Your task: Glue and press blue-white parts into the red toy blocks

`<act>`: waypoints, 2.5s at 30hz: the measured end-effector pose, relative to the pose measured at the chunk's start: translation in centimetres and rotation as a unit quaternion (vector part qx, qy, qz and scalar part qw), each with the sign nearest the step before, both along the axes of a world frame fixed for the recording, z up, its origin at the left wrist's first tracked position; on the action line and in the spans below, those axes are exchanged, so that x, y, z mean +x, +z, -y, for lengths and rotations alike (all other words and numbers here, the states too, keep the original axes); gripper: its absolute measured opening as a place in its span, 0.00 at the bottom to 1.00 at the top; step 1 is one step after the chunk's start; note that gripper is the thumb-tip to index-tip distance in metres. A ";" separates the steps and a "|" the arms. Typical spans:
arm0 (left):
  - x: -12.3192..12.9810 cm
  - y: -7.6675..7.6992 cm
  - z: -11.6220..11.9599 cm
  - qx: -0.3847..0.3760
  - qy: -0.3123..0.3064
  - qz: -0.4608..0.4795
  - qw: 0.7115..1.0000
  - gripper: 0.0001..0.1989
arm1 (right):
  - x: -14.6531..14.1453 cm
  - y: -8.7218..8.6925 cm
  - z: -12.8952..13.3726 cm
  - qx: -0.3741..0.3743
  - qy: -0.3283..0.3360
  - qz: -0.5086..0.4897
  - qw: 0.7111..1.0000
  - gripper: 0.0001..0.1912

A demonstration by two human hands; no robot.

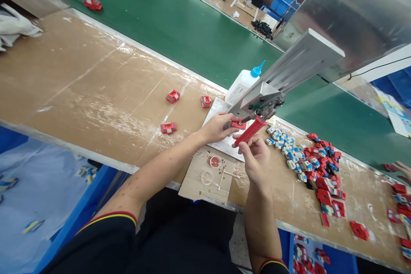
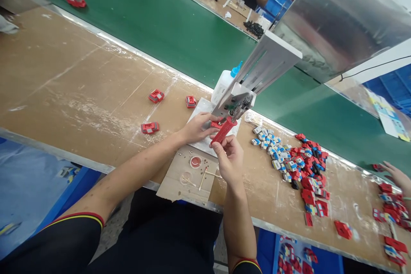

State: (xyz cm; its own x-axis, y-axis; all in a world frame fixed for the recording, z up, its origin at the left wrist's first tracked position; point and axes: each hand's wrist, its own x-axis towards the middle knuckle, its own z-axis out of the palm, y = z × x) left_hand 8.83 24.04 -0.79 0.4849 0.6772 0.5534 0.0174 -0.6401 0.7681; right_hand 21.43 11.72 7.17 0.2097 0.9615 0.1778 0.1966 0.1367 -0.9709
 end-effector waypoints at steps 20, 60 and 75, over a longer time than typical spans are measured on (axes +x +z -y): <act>0.3 -0.3 -0.4 0.052 -0.013 0.064 0.996 0.10 | -3.0 8.9 3.8 0.145 -0.090 -0.040 0.984 0.24; 0.2 0.0 -0.8 0.066 -0.025 0.046 0.996 0.09 | -0.9 6.3 4.2 0.073 -0.007 0.026 0.997 0.23; 0.0 -0.5 -0.7 -0.001 -0.034 0.033 0.999 0.08 | 0.3 -1.5 0.7 -0.006 -0.085 0.063 0.994 0.25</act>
State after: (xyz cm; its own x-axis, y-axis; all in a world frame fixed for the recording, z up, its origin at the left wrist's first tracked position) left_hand 8.80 24.73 -1.25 0.4927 0.6455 0.5837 -0.0764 -0.6360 0.7679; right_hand 21.78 11.06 5.68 0.3463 0.9160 0.2026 0.3368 0.0802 -0.9382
